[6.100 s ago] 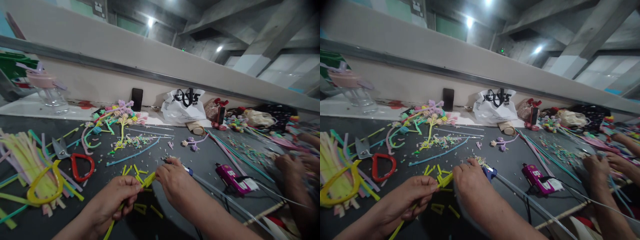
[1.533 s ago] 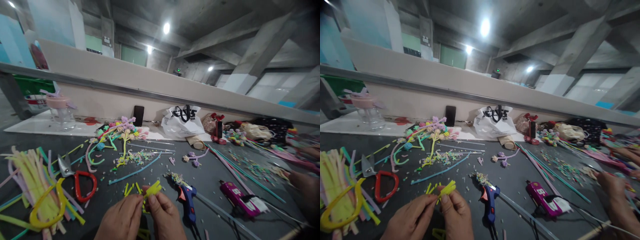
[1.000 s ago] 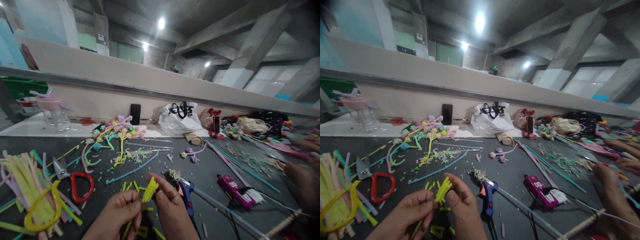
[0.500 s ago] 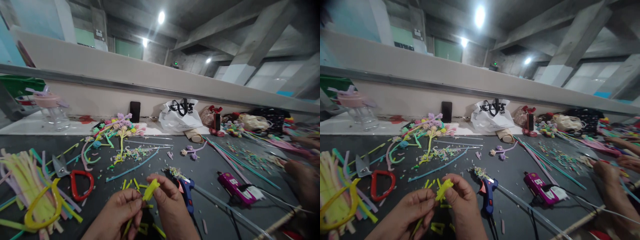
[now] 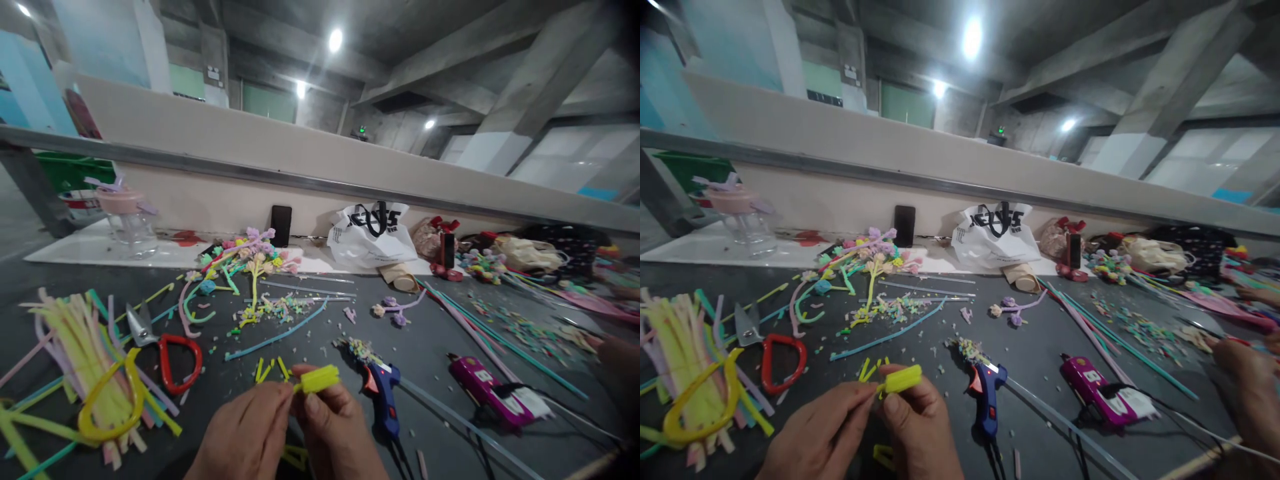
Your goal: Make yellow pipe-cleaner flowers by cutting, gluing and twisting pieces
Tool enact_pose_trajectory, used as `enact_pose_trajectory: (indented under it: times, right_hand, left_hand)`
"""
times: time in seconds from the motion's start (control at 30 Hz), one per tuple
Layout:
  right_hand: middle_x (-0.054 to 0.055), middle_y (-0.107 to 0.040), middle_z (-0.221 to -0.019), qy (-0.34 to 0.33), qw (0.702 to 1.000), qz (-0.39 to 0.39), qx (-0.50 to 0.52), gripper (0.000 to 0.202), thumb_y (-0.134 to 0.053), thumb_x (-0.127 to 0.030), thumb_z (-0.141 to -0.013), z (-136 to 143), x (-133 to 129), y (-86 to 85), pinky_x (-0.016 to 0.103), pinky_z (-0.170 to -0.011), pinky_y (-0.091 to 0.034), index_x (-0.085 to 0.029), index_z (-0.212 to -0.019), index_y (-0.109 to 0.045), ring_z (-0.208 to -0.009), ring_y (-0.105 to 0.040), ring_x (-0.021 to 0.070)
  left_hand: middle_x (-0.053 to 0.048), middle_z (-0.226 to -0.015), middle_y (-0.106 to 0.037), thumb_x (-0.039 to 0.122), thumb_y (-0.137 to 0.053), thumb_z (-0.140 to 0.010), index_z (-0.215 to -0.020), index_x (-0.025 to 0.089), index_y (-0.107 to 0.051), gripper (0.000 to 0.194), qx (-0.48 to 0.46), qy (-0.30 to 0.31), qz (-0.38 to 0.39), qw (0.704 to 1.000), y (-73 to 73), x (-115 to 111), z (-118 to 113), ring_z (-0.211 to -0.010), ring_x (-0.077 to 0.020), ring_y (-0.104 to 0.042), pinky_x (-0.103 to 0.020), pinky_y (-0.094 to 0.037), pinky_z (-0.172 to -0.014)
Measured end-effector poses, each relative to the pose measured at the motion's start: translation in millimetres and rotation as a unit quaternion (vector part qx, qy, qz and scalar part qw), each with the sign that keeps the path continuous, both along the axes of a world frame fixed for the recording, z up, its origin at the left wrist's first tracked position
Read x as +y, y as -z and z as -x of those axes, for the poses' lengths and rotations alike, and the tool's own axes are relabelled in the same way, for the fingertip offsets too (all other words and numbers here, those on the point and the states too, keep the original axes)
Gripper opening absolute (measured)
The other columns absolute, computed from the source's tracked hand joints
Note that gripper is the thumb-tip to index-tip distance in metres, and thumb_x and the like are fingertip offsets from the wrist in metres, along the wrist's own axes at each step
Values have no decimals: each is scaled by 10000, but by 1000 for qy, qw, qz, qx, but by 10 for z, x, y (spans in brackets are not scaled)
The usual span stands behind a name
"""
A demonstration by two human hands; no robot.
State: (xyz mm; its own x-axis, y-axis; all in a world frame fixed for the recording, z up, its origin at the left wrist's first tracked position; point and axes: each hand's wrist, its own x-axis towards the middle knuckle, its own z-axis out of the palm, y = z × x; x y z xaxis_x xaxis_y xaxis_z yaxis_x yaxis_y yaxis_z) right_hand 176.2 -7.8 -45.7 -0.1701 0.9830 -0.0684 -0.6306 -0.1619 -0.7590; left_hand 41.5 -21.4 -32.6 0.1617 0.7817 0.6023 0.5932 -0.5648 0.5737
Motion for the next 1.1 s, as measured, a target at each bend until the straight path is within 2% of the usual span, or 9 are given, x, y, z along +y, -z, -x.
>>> enact_pose_trajectory:
  times: [0.13, 0.33, 0.4, 0.47, 0.53, 0.67, 0.8, 0.93, 1.1]
  right_hand:
    - [29, -696, -721, 24, 1000, 8, 8, 265, -795, -289, -531, 32, -8, -18, 275, -694, -437, -206, -768, -712, -672, -602, 149]
    - [19, -690, -734, 7, 1000, 18, 12, 417, -810, -279, -502, 38, -36, -74, 313, -753, -434, -242, -898, -682, -713, -618, 170]
    - [25, -679, -750, 7, 1000, 6, 5, 426, -808, -288, -500, 12, -42, -57, 334, -752, -438, -232, -901, -675, -728, -613, 184]
    - [31, -667, -764, 9, 1000, -11, -13, 364, -793, -289, -530, -32, -43, -26, 318, -721, -445, -210, -865, -677, -742, -605, 185]
    - [27, -661, -779, 15, 999, -15, -35, 306, -779, -270, -565, -82, -34, -1, 289, -712, -442, -201, -845, -679, -755, -598, 170]
    - [20, -677, -801, 32, 997, 3, -64, 283, -752, -255, -619, -116, 41, -46, 255, -699, -439, -209, -887, -677, -722, -594, 136]
    - [31, -686, -774, 11, 998, -10, -53, 268, -734, -290, -636, -19, 197, -222, 261, -709, -434, -190, -879, -682, -710, -593, 137]
    - [30, -670, -681, 24, 998, -37, -43, 225, -737, -311, -610, 66, 337, -354, 257, -692, -433, -156, -767, -696, -690, -587, 147]
    - [-8, -583, -509, 36, 994, -79, -60, 198, -683, -313, -663, 60, 432, -354, 227, -573, -415, -139, -581, -633, -516, -527, 111]
  left_hand:
    - [-47, -806, -703, 168, -480, -808, -898, 229, -657, 207, 37, -48, -32, 998, -13, -33, -23, -724, -165, -646, -233, -463, -682]
    - [-24, -787, -682, 249, -515, -782, -804, 238, -647, 134, -175, -20, 128, 976, -113, -31, -118, -723, -150, -620, -212, -457, -678]
    - [-5, -675, -645, 327, -536, -763, -768, 225, -629, 138, -260, -1, 255, 931, -150, 3, -140, -567, -121, -576, -195, -437, -533]
    - [31, -533, -550, 419, -540, -744, -732, 201, -594, 225, -334, 28, 396, 855, -187, 49, -156, -391, -75, -441, -174, -330, -380]
    - [54, -493, -482, 451, -581, -704, -692, 173, -554, 280, -397, 63, 480, 780, -236, 99, -159, -371, -49, -367, -159, -282, -365]
    - [35, -578, -490, 359, -692, -634, -641, 135, -516, 285, -477, 128, 507, 707, -392, 185, -124, -468, -41, -409, -159, -323, -449]
    - [38, -623, -465, 312, -645, -709, -731, 134, -527, 215, -501, 193, 539, 649, -558, 252, -94, -405, -3, -323, -150, -184, -382]
    - [60, -585, -399, 261, -642, -718, -695, 128, -497, 198, -521, 194, 533, 638, -611, 336, -144, -382, 23, -237, -130, -79, -365]
    - [62, -563, -434, 326, -664, -678, -702, 145, -497, 248, -501, 136, 498, 695, -491, 476, -255, -360, 8, -281, -125, -109, -343]
